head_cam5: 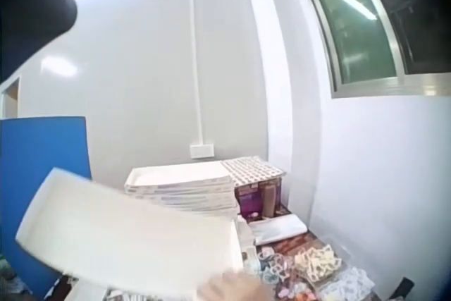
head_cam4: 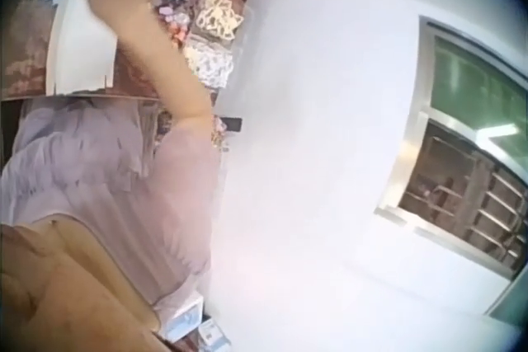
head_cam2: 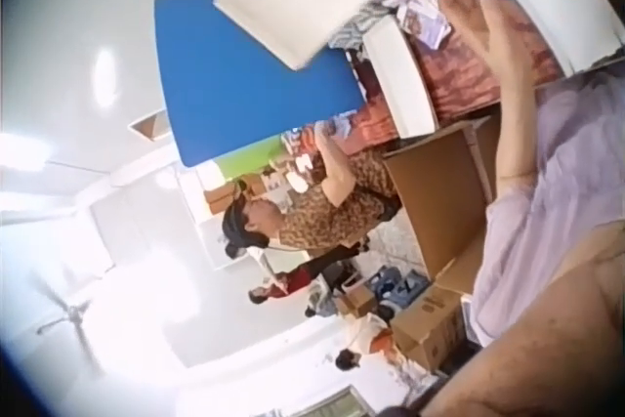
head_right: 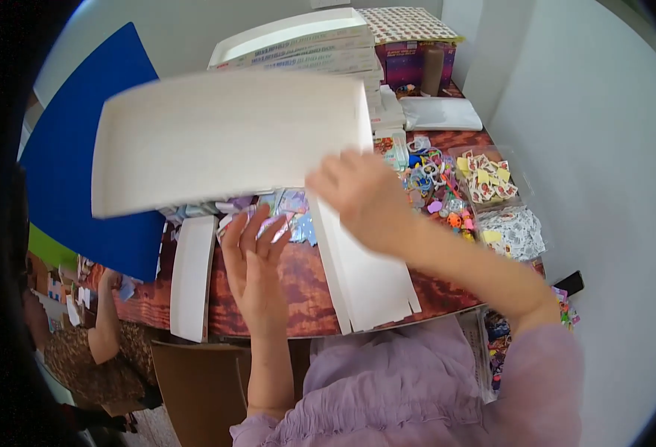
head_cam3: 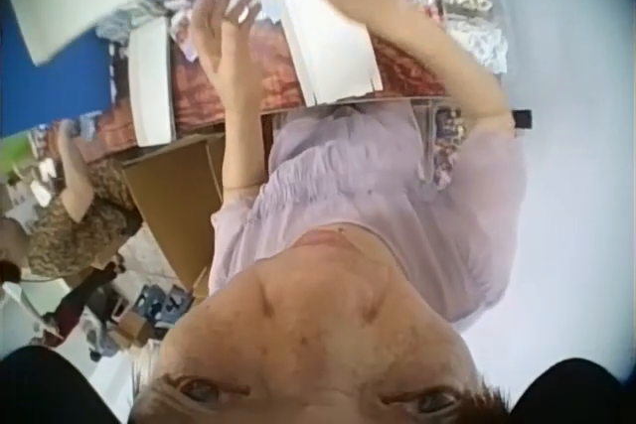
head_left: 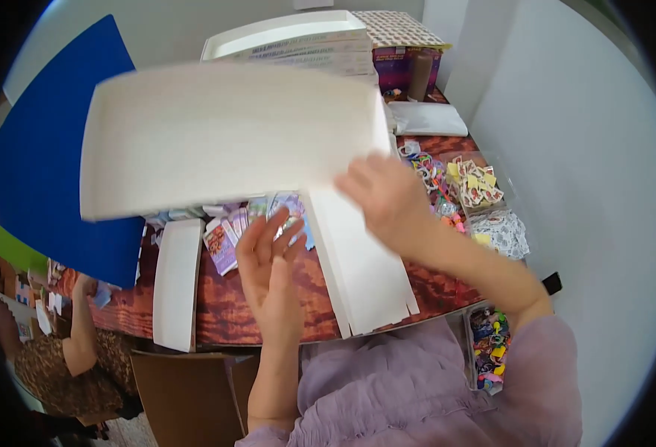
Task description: Assembling and folding white paper boxes at a workstation.
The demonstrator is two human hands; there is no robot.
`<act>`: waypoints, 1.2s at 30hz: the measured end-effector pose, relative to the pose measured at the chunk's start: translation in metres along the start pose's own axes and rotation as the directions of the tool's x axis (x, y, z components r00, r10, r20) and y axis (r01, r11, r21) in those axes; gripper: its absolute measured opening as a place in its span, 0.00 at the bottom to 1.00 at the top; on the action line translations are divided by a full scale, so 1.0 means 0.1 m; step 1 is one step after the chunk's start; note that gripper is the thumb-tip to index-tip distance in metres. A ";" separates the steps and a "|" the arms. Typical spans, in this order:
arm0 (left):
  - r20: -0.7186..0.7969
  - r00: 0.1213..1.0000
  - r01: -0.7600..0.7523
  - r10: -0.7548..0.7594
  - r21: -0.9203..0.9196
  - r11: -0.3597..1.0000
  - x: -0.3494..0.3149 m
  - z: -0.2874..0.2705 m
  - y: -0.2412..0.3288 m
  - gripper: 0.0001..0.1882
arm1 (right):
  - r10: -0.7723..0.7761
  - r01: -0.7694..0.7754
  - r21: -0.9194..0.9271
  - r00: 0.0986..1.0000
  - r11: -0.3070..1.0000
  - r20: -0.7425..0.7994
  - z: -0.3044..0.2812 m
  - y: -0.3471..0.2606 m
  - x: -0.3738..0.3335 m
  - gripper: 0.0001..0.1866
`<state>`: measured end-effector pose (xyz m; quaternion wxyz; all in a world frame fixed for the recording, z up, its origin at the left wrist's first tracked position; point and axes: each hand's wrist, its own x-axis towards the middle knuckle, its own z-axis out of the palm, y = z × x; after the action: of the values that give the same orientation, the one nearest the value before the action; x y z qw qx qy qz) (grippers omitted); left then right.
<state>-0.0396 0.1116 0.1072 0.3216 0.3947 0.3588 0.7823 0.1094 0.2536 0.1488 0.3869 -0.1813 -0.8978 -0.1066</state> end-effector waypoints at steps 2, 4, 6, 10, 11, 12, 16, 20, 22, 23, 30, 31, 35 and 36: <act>-0.038 0.999 0.032 -0.032 0.003 0.999 -0.15 -0.18 0.05 0.24 | -0.096 0.077 -0.159 0.989 0.984 -0.113 -0.10 0.38 0.47 0.10; -0.023 0.979 0.205 -0.204 0.157 0.966 -0.19 -0.41 -0.09 0.19 | -0.187 0.110 -0.308 0.954 0.945 -0.234 -0.07 0.98 0.96 0.10; -0.059 0.964 0.267 -0.261 0.221 0.938 -0.27 -0.52 -0.25 0.16 | -0.169 0.091 -0.340 0.964 0.936 -0.206 0.13 1.56 1.43 0.10; -0.118 0.880 0.475 -0.461 0.274 0.836 -0.54 -0.68 -0.50 0.12 | -0.035 0.008 -0.311 0.996 0.950 -0.082 0.54 2.38 2.00 0.10; -0.117 0.880 0.475 -0.461 0.275 0.836 -0.60 -0.74 -0.51 0.12 | -0.021 -0.006 -0.337 0.997 0.941 -0.076 0.68 2.51 2.05 0.09; -0.148 0.844 0.537 -0.516 0.240 0.809 -0.67 -0.79 -0.53 0.12 | -0.022 -0.005 -0.335 0.997 0.942 -0.075 0.83 2.66 2.05 0.09; -0.264 0.768 0.634 -0.584 0.184 0.751 -0.90 -1.02 -0.53 0.11 | 0.122 -0.064 -0.341 0.981 0.938 0.151 1.00 2.59 2.02 0.11; -0.283 0.750 0.655 -0.597 0.199 0.729 -0.95 -1.08 -0.51 0.11 | 0.356 -0.263 -0.327 0.896 0.908 0.267 0.92 2.69 1.93 0.13; -0.292 0.743 0.665 -0.602 0.224 0.712 -0.95 -1.08 -0.53 0.12 | 0.285 -0.189 -0.324 0.916 0.927 0.282 0.91 2.58 1.88 0.11; -0.298 0.736 0.673 -0.608 0.223 0.706 -0.93 -1.06 -0.54 0.12 | 0.216 -0.117 -0.327 0.933 0.938 0.288 0.89 2.54 1.86 0.10; -0.244 0.746 0.664 -0.619 0.337 0.667 -1.01 -0.94 -0.67 0.11 | 0.169 -0.178 -0.119 0.983 0.977 -0.078 0.78 2.15 1.12 0.15; -0.221 0.803 0.580 -0.554 0.504 0.640 -1.03 -0.90 -0.66 0.13 | 0.283 -0.268 -0.132 0.953 0.954 0.111 0.84 1.98 0.77 0.12; -0.043 0.930 0.189 -0.364 0.907 0.376 -1.07 -0.66 -0.72 0.22 | 0.248 -0.271 0.013 0.898 0.963 0.363 0.42 0.72 -0.65 0.20; -0.038 0.927 0.189 -0.373 0.907 0.377 -1.09 -0.61 -0.76 0.22 | 0.351 -0.377 0.011 0.871 0.926 0.344 0.39 0.45 -1.00 0.23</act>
<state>-0.0225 0.0483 -0.0231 0.2199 0.5033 0.7514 0.3657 0.1656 0.2827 0.0515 0.2481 -0.3474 -0.9036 0.0357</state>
